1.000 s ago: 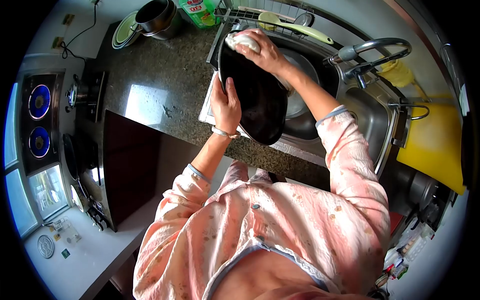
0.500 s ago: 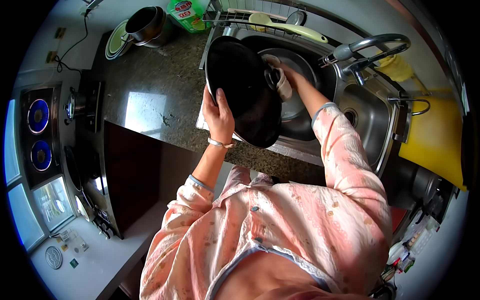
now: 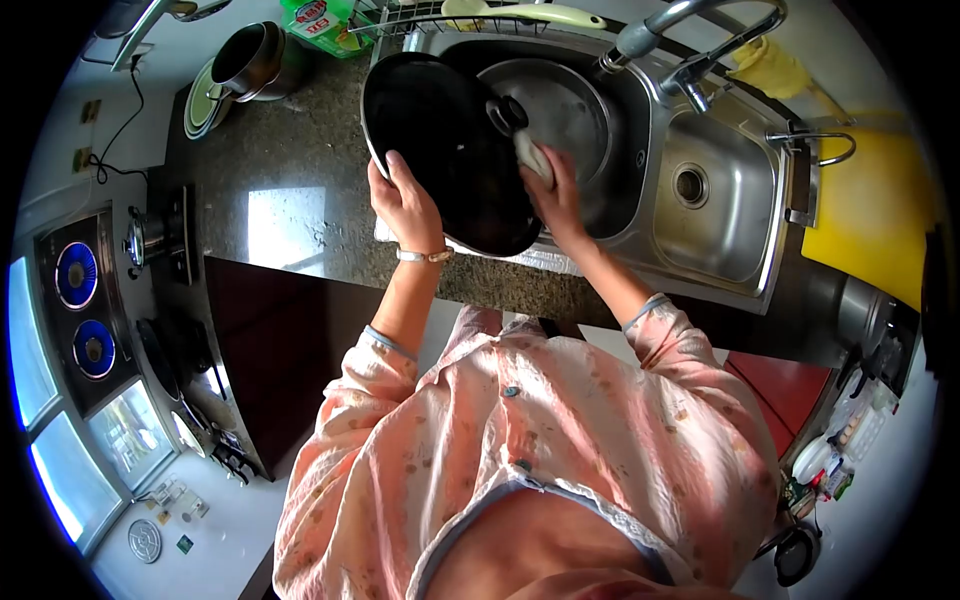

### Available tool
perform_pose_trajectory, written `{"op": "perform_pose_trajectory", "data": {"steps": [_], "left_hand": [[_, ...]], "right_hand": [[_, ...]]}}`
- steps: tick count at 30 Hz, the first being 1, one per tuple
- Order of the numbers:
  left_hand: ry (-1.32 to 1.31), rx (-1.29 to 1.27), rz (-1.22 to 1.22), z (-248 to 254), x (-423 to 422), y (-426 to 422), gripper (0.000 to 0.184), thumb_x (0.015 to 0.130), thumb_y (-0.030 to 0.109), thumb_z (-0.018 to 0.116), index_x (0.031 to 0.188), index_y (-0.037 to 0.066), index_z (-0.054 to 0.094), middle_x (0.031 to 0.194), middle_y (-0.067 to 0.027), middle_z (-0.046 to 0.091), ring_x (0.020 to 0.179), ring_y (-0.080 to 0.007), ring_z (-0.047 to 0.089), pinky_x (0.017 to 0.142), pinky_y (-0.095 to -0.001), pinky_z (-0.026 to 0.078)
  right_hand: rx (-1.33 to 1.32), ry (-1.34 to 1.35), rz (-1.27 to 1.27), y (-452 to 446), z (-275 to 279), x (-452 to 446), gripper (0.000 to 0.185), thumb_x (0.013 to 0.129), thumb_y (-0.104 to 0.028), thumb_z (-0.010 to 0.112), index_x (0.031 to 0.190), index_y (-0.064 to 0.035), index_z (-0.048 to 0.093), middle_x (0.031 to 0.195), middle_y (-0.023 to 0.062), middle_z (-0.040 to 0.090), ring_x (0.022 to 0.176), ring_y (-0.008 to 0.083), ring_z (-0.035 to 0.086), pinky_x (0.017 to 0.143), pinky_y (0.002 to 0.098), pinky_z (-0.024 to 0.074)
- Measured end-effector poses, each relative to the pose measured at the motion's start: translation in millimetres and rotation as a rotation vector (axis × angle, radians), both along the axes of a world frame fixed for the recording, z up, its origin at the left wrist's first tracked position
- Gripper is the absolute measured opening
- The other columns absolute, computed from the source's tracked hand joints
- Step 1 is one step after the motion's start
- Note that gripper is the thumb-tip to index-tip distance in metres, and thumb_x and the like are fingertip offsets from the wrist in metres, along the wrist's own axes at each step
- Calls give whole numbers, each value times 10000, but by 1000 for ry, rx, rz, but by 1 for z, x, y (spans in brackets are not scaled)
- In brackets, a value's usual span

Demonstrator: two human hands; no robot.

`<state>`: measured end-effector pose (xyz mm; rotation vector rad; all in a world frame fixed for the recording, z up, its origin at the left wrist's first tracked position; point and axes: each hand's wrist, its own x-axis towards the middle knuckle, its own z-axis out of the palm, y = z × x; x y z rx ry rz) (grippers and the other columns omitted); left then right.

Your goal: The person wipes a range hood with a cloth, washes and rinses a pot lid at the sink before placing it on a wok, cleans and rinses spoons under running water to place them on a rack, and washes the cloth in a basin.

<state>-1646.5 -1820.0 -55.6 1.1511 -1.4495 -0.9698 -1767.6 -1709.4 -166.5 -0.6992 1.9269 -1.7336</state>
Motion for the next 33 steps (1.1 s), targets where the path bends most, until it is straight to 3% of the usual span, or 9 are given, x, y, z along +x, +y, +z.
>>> {"op": "perform_pose_trajectory", "data": {"steps": [3, 6, 10, 12, 14, 20, 23, 27, 33], "left_hand": [[-73, -16, -18, -2, -3, 6, 283, 966, 231, 423, 870, -19, 515, 649, 17, 401, 597, -76, 328, 535, -252, 308], [12, 8, -50, -4, -10, 4, 306, 968, 253, 411, 839, -9, 501, 652, 22, 378, 601, -77, 317, 536, -263, 301], [83, 0, -34, 4, -11, 3, 317, 958, 270, 429, 860, -16, 526, 672, 18, 443, 612, -77, 363, 556, -252, 337], [69, -2, -21, -2, -3, -2, 298, 953, 257, 445, 890, -17, 545, 689, 12, 491, 622, -72, 402, 569, -236, 357], [85, -3, 18, -5, 5, -8, 238, 940, 228, 485, 849, 20, 555, 653, 71, 419, 594, -40, 338, 526, -213, 289], [209, 68, -13, 14, 21, -10, 243, 936, 253, 507, 884, 24, 571, 712, 47, 506, 619, -33, 420, 564, -195, 360], [209, 93, -48, 21, 33, -8, 230, 927, 257, 526, 888, 36, 577, 755, 33, 558, 655, -42, 477, 599, -201, 388], [202, 216, -60, 24, 56, -10, 237, 914, 243, 544, 964, 15, 590, 835, -16, 617, 702, -91, 570, 643, -222, 467], [176, 237, -106, 24, 81, -16, 267, 916, 254, 539, 1012, 10, 587, 914, -41, 623, 802, -114, 589, 709, -244, 476]], "right_hand": [[-110, 522, 181, 3, 58, 8, 411, 731, -125, 650, 1132, -81, 570, 1084, 98, 462, 1022, 275, 451, 880, 348, 388], [-216, 662, 367, 3, 95, 22, 426, 564, -143, 707, 986, -124, 661, 1002, 88, 487, 979, 262, 451, 881, 388, 351], [-161, 735, 493, 7, 101, 20, 392, 555, -118, 716, 945, -146, 681, 988, 53, 498, 965, 243, 456, 855, 379, 379], [-140, 791, 554, 19, 91, 10, 388, 563, -107, 715, 946, -156, 683, 978, 51, 499, 964, 239, 456, 853, 378, 383], [-132, 829, 666, 32, 69, 1, 381, 589, -78, 707, 951, -195, 687, 944, 40, 503, 963, 221, 456, 864, 378, 382], [-38, 866, 814, 48, 27, -50, 344, 599, 4, 600, 872, -182, 692, 940, 35, 534, 972, 241, 472, 895, 360, 351], [160, 982, 931, 39, 14, -75, 294, 589, -25, 635, 844, -163, 684, 1057, 38, 531, 1046, 242, 447, 902, 350, 348], [148, 1114, 846, 12, -12, -94, 264, 591, -9, 631, 827, -116, 681, 1068, 38, 544, 1016, 227, 461, 868, 338, 379], [297, 1220, 707, -39, -37, -102, 220, 650, -45, 611, 847, -118, 675, 1101, 34, 519, 1034, 233, 451, 859, 348, 369]]}}
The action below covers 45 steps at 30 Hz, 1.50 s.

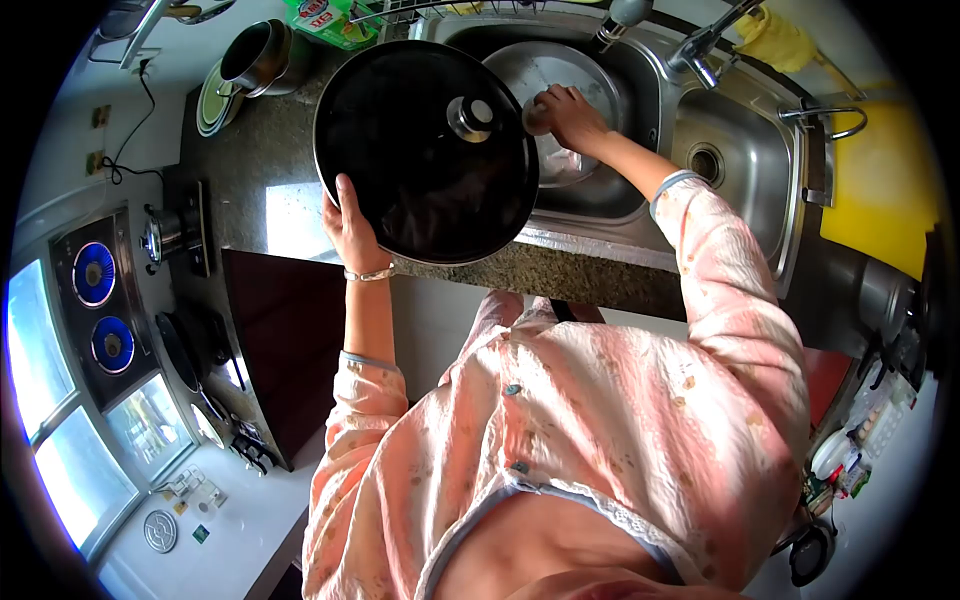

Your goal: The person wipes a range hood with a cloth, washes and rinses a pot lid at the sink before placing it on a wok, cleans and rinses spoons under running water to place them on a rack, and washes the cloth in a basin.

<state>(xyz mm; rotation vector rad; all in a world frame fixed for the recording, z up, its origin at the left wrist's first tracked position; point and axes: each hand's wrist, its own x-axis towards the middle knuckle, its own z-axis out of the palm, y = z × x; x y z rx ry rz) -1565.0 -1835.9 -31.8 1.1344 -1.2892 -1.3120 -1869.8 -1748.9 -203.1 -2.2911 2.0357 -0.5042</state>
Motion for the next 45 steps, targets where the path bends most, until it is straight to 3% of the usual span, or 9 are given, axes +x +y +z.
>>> {"op": "perform_pose_trajectory", "data": {"steps": [7, 11, 15, 19, 25, 28, 30, 38, 45], "left_hand": [[77, 170, 17, 2, 29, -12, 298, 933, 262, 502, 1078, 10, 566, 939, -47, 603, 832, -130, 580, 722, -256, 481], [99, 233, 6, 4, 36, -16, 294, 937, 268, 495, 1070, 15, 561, 900, -44, 604, 775, -126, 577, 683, -241, 479], [91, 351, -63, -9, 46, -26, 314, 930, 288, 503, 1057, 6, 558, 901, -56, 602, 783, -133, 586, 680, -255, 484], [28, 475, 13, -28, 25, -18, 428, 934, 364, 468, 1134, -8, 541, 1047, -89, 601, 914, -175, 583, 796, -286, 475], [273, 744, -249, -78, -10, -16, 654, 909, 546, 380, 1270, 4, 443, 1220, -96, 533, 1055, -205, 547, 925, -323, 424], [322, 780, -388, -101, -21, -18, 696, 902, 579, 343, 1332, 32, 372, 1310, -98, 460, 1156, -232, 480, 974, -347, 391], [270, 752, -418, -98, -31, -13, 722, 891, 599, 344, 1349, 42, 353, 1342, -96, 432, 1200, -238, 443, 993, -348, 370], [288, 781, -468, -132, -23, -21, 756, 872, 626, 358, 1355, 45, 347, 1341, -96, 434, 1205, -232, 438, 1002, -350, 359], [300, 831, -524, -138, -28, -32, 747, 867, 626, 376, 1326, 37, 384, 1292, -99, 482, 1158, -230, 482, 968, -346, 397]], "right_hand": [[261, -36, -541, -22, -61, 0, 364, 786, -135, 524, 1132, -223, 595, 1203, 67, 476, 1155, 271, 401, 934, 484, 334], [459, 74, -154, 6, -93, -2, 415, 749, -215, 603, 1157, -287, 584, 1264, 48, 452, 1213, 271, 382, 984, 480, 321], [465, -307, -490, 8, -82, -18, 421, 715, -268, 661, 1129, -227, 598, 1197, 68, 503, 1166, 279, 429, 970, 456, 347], [-468, -564, -675, 24, -54, -39, 317, 753, -156, 642, 1050, -69, 574, 1036, 152, 575, 1026, 327, 504, 887, 401, 401], [-885, -583, -1165, 101, 42, -115, 488, 805, -228, 668, 1165, 5, 436, 1114, 154, 452, 1020, 267, 456, 827, 359, 415], [-824, -339, -1153, 108, 67, -155, 421, 858, -285, 618, 1157, -23, 478, 1146, 122, 503, 1020, 192, 503, 833, 324, 424], [-311, -774, -1097, 106, 84, -168, 334, 894, -349, 546, 1030, -45, 576, 1008, 59, 623, 903, 157, 568, 792, 286, 427], [-426, -645, -1067, 117, 51, -176, 262, 911, -346, 501, 1008, -121, 594, 900, 27, 669, 849, 201, 623, 739, 306, 453], [-492, -1198, -1296, 128, 39, -119, 346, 871, -418, 558, 1029, -110, 553, 834, -3, 540, 748, 92, 494, 630, 239, 406]]}}
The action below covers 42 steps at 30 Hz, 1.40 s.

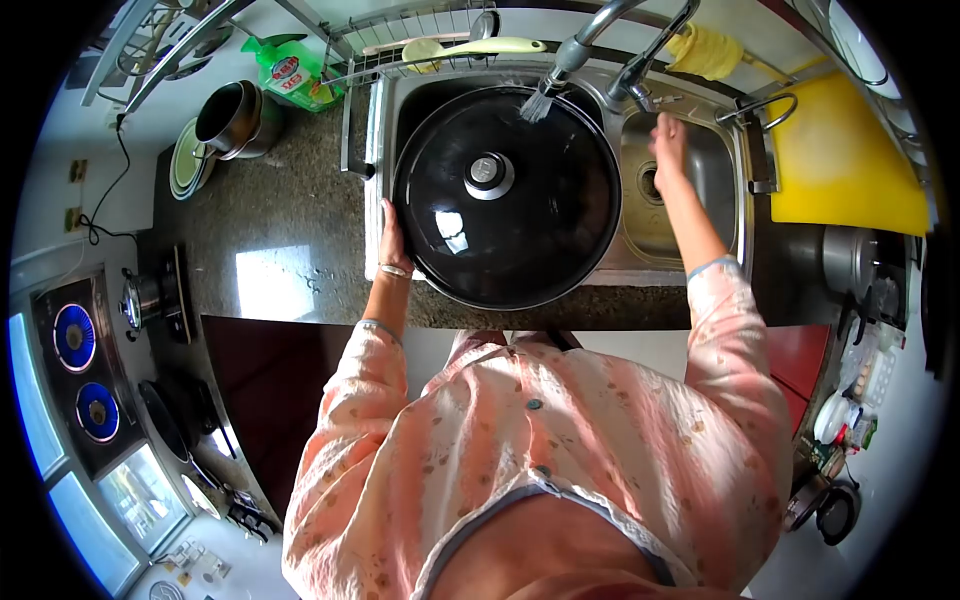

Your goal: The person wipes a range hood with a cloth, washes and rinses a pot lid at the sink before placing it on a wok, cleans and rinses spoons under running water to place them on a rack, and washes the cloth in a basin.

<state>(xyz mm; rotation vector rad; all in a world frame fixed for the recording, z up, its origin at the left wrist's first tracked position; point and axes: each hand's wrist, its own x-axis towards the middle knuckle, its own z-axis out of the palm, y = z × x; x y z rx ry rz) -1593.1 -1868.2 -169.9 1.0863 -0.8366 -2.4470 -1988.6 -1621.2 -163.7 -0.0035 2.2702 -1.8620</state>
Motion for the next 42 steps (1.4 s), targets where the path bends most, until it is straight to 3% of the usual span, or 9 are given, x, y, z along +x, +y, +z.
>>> {"op": "perform_pose_trajectory", "data": {"steps": [1, 4, 12, 20, 27, 31, 34, 36, 42], "left_hand": [[-10, 10, -24, -1, -4, -2, 746, 865, 628, 374, 1320, 38, 394, 1276, -101, 497, 1146, -232, 492, 961, -345, 403], [14, 54, -74, -10, -14, -10, 747, 860, 638, 374, 1311, 43, 409, 1255, -102, 515, 1134, -232, 502, 954, -348, 409], [-126, -51, -324, -12, -82, -36, 657, 889, 576, 394, 1207, 13, 508, 1122, -118, 597, 987, -222, 588, 884, -349, 461], [35, -188, -409, 3, -165, -62, 434, 927, 369, 471, 1162, 13, 549, 1150, -78, 585, 1041, -183, 544, 930, -319, 406], [-97, -307, -414, 5, -180, -119, 512, 898, 395, 516, 1263, 38, 476, 1251, -75, 520, 1133, -202, 491, 944, -351, 402], [-147, -412, -266, -27, -168, -147, 433, 900, 353, 530, 1162, 9, 559, 1069, -87, 611, 990, -181, 551, 876, -301, 423], [-314, -808, -430, -49, -157, -160, 508, 884, 362, 542, 1206, -30, 510, 1094, -133, 603, 1018, -217, 549, 901, -314, 409], [-390, -745, -539, -57, -150, -155, 522, 889, 332, 542, 1255, -28, 450, 1171, -111, 551, 1064, -197, 511, 919, -312, 387], [-490, -911, -642, -29, -117, -126, 416, 884, 317, 552, 1152, 0, 565, 1018, -118, 616, 932, -185, 566, 818, -313, 441]], "right_hand": [[50, -133, 47, 4, 0, 19, 409, 863, -495, 526, 1008, -114, 552, 853, 18, 560, 740, 100, 500, 619, 258, 417], [-366, -794, 356, 10, 47, 85, 543, 884, -543, 444, 1153, -82, 549, 1078, 41, 604, 962, 158, 577, 871, 360, 459], [-386, -596, -104, 31, 64, 131, 365, 890, -333, 567, 1112, -44, 564, 1050, 73, 618, 916, 186, 601, 786, 336, 514], [-523, -408, -234, 46, 33, 142, 396, 910, -369, 520, 1138, -46, 528, 1045, 69, 612, 919, 211, 605, 806, 336, 510], [-491, -394, -201, 14, -17, 124, 290, 903, -323, 547, 1041, -72, 595, 975, 42, 637, 870, 156, 615, 731, 279, 511], [-516, -440, -202, -19, -23, 121, 260, 901, -289, 558, 1007, -56, 608, 949, 49, 643, 836, 150, 620, 713, 276, 513], [-437, -392, -220, -30, -29, 115, 264, 898, -282, 565, 1005, -43, 602, 957, 67, 643, 826, 167, 626, 717, 293, 521], [-329, -476, -226, -28, -22, 112, 281, 891, -285, 574, 1009, -30, 593, 954, 78, 643, 817, 185, 628, 709, 316, 528], [-402, -708, -37, -2, 41, 104, 255, 910, -231, 539, 1026, -7, 573, 974, 116, 639, 856, 224, 628, 761, 372, 526]]}}
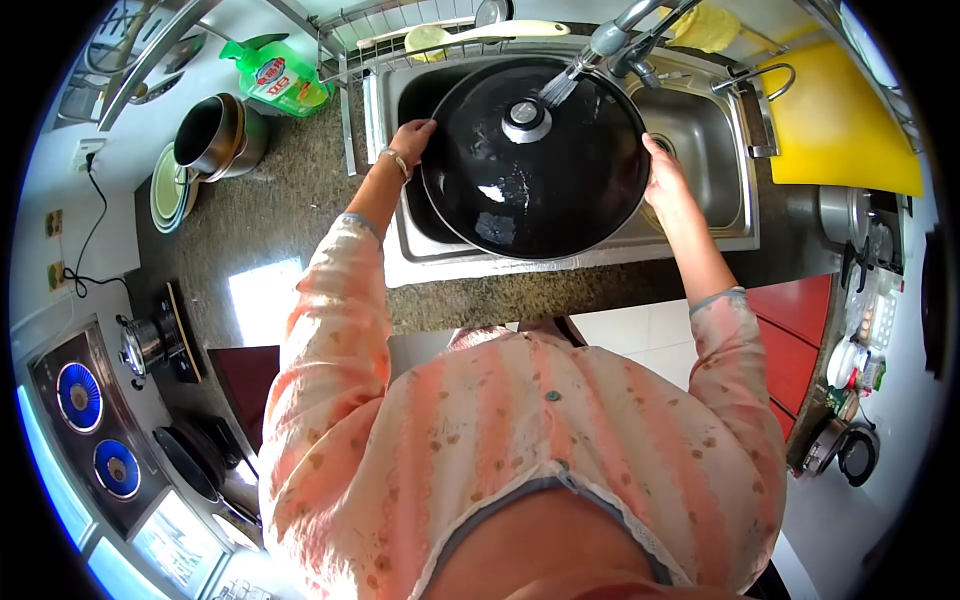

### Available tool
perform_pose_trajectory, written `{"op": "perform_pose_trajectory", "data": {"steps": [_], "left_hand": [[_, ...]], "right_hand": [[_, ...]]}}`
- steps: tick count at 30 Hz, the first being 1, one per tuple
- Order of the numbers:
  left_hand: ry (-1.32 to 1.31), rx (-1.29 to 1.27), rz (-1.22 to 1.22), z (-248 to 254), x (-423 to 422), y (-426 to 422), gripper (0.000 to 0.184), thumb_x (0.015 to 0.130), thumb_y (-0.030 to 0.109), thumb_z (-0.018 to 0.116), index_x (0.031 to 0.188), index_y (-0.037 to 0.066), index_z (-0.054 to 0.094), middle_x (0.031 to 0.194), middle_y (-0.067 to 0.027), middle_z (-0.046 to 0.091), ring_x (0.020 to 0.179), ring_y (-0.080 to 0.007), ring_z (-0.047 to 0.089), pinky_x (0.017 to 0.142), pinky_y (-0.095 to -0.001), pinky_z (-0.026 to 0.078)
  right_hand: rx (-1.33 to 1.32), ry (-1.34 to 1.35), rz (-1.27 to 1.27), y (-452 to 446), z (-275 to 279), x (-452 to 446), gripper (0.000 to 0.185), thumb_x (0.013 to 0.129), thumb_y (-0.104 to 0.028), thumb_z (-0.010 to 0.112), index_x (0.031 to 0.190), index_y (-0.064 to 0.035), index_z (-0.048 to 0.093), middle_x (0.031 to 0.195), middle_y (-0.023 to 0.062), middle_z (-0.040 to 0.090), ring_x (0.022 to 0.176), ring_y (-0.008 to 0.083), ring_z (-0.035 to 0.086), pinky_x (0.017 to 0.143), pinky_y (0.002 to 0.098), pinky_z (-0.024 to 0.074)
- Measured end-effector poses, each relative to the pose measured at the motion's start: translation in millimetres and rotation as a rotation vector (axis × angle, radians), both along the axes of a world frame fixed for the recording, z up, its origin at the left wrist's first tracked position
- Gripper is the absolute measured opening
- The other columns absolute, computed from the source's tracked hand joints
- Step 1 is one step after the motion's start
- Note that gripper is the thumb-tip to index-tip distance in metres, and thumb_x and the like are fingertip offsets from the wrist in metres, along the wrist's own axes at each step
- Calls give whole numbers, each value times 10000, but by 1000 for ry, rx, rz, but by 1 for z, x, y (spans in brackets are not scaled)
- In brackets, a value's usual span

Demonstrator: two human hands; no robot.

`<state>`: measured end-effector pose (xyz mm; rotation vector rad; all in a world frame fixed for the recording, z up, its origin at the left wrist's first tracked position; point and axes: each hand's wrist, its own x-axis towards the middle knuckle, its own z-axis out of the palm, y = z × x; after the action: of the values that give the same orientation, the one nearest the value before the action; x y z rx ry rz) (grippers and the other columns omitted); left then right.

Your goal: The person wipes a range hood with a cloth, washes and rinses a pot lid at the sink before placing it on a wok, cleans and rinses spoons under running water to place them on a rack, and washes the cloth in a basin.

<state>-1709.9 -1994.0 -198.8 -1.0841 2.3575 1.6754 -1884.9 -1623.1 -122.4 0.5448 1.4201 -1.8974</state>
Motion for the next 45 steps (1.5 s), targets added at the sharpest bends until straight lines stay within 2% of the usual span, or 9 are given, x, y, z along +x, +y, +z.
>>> {"op": "perform_pose_trajectory", "data": {"steps": [3, 8, 20, 31, 35, 38, 40, 41, 45], "left_hand": [[28, 384, 108, -32, 19, -1, 370, 896, 240, 543, 1140, -39, 538, 931, -117, 632, 752, -205, 626, 658, -284, 519], [33, 881, 449, 45, 67, 24, 371, 898, 253, 545, 1040, -90, 564, 948, -173, 644, 791, -246, 650, 722, -335, 540], [286, 211, 451, 262, 143, 49, 244, 883, 227, 589, 909, -15, 610, 778, -34, 630, 667, -91, 587, 591, -215, 468], [93, -537, -312, 348, 94, 119, 210, 891, 202, 576, 913, -5, 608, 639, -9, 552, 551, -69, 445, 516, -225, 380], [307, -954, -758, 329, 79, 162, 133, 838, 192, 612, 809, 65, 585, 571, -72, 527, 468, -214, 546, 436, -318, 444], [470, -975, -972, 311, 76, 203, 152, 678, 69, 575, 830, 75, 563, 776, -51, 559, 722, -196, 593, 569, -301, 492], [442, -873, -1043, 290, 75, 220, 154, 691, 119, 545, 832, 59, 544, 749, -64, 539, 733, -214, 590, 602, -304, 492], [415, -855, -1039, 274, 78, 225, 207, 670, 103, 565, 870, 53, 557, 778, -66, 557, 757, -220, 596, 628, -305, 495], [495, -727, -792, 202, 93, 223, 440, 592, 17, 624, 1028, 53, 581, 872, -71, 608, 839, -240, 604, 726, -320, 498]], "right_hand": [[116, -27, -20, 7, -10, 3, 260, 914, -234, 527, 1035, -8, 571, 1001, 128, 633, 889, 235, 622, 779, 393, 520], [107, -230, 148, 10, -35, 35, 271, 932, -262, 460, 984, -36, 601, 953, 105, 653, 835, 225, 623, 798, 373, 505], [61, 227, 460, -34, -55, 60, 268, 912, -137, 484, 1135, 5, 523, 1032, 94, 600, 928, 188, 611, 734, 302, 521], [-10, 108, 485, -16, -32, 47, 273, 946, -215, 424, 1098, -15, 529, 1061, 127, 598, 956, 224, 609, 786, 376, 519], [-438, -296, 693, -16, 24, 53, 481, 915, -390, 441, 1143, 29, 496, 1063, 184, 588, 978, 311, 594, 812, 454, 515], [-603, -199, 731, -3, 44, 63, 674, 854, -529, 506, 1206, 44, 462, 1077, 214, 580, 966, 338, 599, 836, 468, 507], [-392, 260, 504, 9, 3, 53, 511, 815, -429, 609, 1090, -2, 560, 961, 149, 634, 857, 276, 636, 782, 406, 528], [-274, -275, 570, 13, -11, 21, 271, 756, -273, 668, 916, -59, 624, 806, 85, 656, 733, 205, 639, 704, 333, 528], [-66, -76, 522, 36, 23, 13, 150, 726, -177, 639, 837, -79, 617, 752, 50, 640, 665, 176, 612, 650, 296, 503]]}}
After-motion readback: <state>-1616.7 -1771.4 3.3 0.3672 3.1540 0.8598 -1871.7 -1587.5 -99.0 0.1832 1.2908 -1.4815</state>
